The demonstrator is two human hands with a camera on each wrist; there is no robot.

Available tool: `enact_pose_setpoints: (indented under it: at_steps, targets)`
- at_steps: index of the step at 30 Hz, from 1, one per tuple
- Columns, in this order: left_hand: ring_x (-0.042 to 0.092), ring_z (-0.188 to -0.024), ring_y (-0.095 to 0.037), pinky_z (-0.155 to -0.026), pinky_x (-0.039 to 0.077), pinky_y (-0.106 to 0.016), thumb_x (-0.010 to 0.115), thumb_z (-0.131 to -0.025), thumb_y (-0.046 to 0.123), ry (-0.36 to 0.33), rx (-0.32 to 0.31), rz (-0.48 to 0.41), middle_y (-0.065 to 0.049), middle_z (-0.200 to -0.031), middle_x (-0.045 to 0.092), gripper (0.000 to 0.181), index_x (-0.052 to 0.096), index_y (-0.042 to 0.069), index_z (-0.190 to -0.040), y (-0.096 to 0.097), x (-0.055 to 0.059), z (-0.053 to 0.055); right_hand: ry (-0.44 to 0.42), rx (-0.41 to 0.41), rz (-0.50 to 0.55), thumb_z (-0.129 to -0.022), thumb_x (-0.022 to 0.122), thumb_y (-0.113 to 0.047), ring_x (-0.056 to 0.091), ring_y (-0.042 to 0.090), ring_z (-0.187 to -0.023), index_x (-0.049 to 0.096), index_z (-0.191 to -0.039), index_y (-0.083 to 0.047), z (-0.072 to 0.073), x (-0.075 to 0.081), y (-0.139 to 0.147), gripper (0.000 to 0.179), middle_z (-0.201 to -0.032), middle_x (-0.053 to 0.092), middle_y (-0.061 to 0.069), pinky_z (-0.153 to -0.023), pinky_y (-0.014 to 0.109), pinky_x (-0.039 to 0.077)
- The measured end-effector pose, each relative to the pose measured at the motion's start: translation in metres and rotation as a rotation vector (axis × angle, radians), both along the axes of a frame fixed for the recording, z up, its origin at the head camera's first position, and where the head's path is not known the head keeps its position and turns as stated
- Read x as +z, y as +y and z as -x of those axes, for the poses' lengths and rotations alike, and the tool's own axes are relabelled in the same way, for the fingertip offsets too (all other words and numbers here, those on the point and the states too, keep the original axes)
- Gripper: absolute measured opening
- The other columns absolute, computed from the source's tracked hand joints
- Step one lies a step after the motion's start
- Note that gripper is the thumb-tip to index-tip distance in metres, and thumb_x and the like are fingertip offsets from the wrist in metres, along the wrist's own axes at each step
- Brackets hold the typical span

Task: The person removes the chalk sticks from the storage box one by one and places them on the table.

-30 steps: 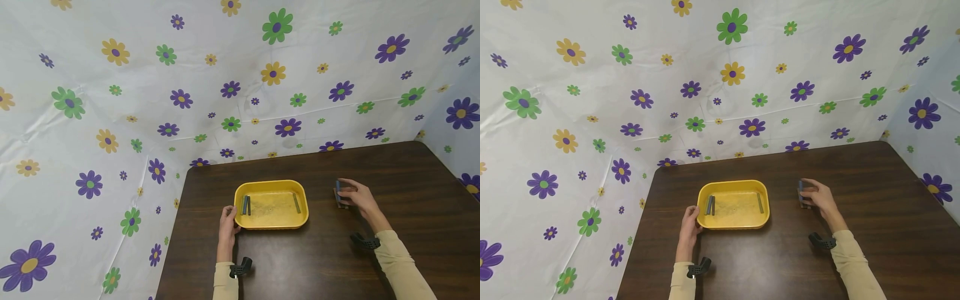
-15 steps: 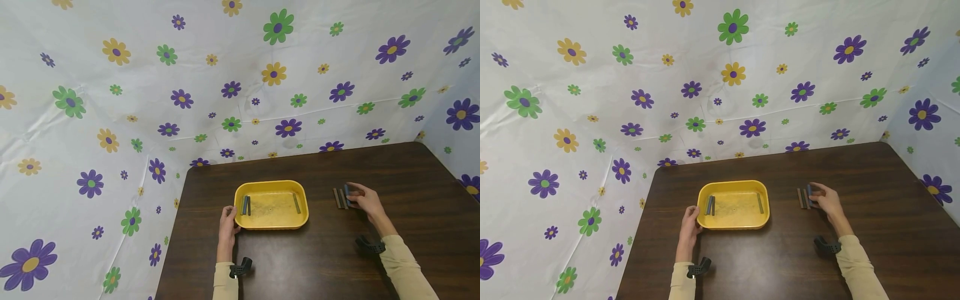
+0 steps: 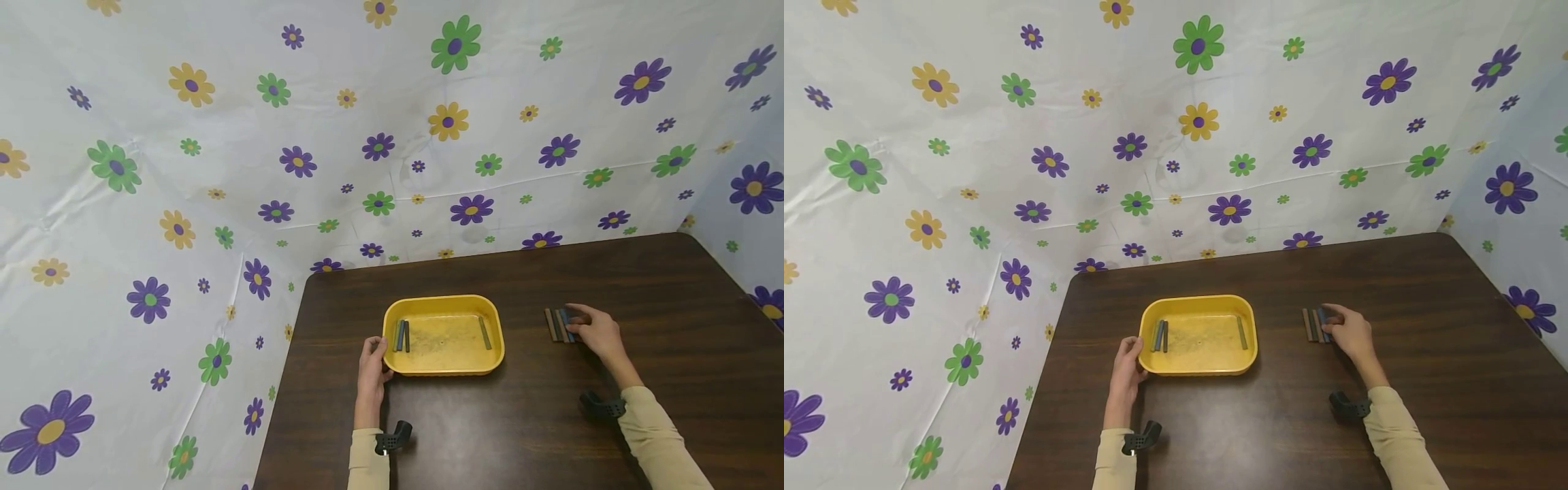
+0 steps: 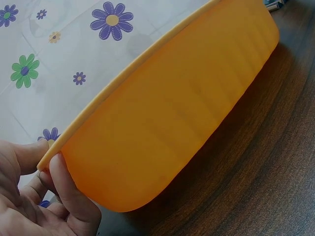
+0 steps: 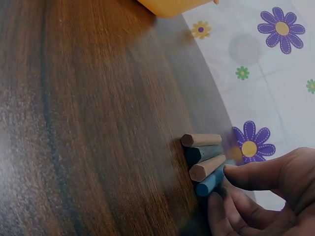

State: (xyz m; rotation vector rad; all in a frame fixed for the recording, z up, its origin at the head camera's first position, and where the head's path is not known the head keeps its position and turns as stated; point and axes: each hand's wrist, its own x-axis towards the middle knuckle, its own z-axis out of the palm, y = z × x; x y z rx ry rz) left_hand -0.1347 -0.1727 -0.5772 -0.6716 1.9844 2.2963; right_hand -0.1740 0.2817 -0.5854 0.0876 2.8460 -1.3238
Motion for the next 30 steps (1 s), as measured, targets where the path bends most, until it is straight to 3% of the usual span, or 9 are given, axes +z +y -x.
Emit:
enact_pose_setpoints:
  at_steps: [7, 15, 20, 24, 30]
  targets:
    - [0.052, -0.067, -0.013, -0.054, 0.043, -0.023, 0.059, -0.107, 0.035, -0.003, -0.004, 0.005, -0.010, -0.093, 0.057, 0.030, 0.052, 0.010, -0.121, 0.000, 0.000, 0.000, -0.012, -0.045, 0.032, -0.098, 0.065, 0.000, 0.067, 0.045, -0.093, 0.049, -0.142, 0.012, -0.001, 0.000, -0.002, 0.048, -0.116, 0.066, 0.036, -0.063, 0.033, 0.050]
    - [0.054, -0.067, -0.013, -0.054, 0.044, -0.022, 0.061, -0.106, 0.036, 0.005, 0.001, 0.013, -0.009, -0.093, 0.057, 0.030, 0.052, 0.010, -0.117, 0.000, -0.002, 0.000, -0.037, -0.112, 0.084, -0.105, 0.055, -0.006, 0.065, 0.049, -0.100, 0.048, -0.143, 0.013, -0.003, 0.000, -0.003, 0.043, -0.117, 0.065, 0.036, -0.068, 0.036, 0.052]
    - [0.054, -0.067, -0.013, -0.053, 0.045, -0.021, 0.062, -0.106, 0.036, 0.013, 0.006, 0.008, -0.009, -0.093, 0.057, 0.029, 0.053, 0.010, -0.117, -0.001, -0.003, 0.000, -0.078, -0.171, 0.210, -0.108, 0.051, -0.011, 0.068, 0.026, -0.091, 0.047, -0.144, 0.013, -0.003, 0.003, -0.007, 0.043, -0.124, 0.059, 0.037, -0.069, 0.026, 0.058]
    - [0.053, -0.066, -0.013, -0.053, 0.044, -0.021, 0.062, -0.106, 0.035, 0.016, 0.007, -0.001, -0.009, -0.092, 0.057, 0.028, 0.053, 0.010, -0.116, -0.001, -0.004, 0.001, -0.093, -0.183, 0.258, -0.110, 0.049, -0.016, 0.059, 0.005, -0.088, 0.046, -0.144, 0.013, -0.002, 0.007, -0.010, 0.045, -0.128, 0.056, 0.036, -0.070, 0.021, 0.057]
    - [0.053, -0.066, -0.012, -0.053, 0.044, -0.021, 0.061, -0.106, 0.034, 0.007, 0.009, 0.004, -0.008, -0.090, 0.057, 0.026, 0.053, 0.011, -0.116, -0.001, -0.004, 0.002, -0.092, -0.178, 0.293, -0.111, 0.046, -0.020, 0.059, 0.005, -0.090, 0.047, -0.143, 0.013, -0.001, 0.015, -0.015, 0.047, -0.133, 0.054, 0.035, -0.072, 0.021, 0.057]
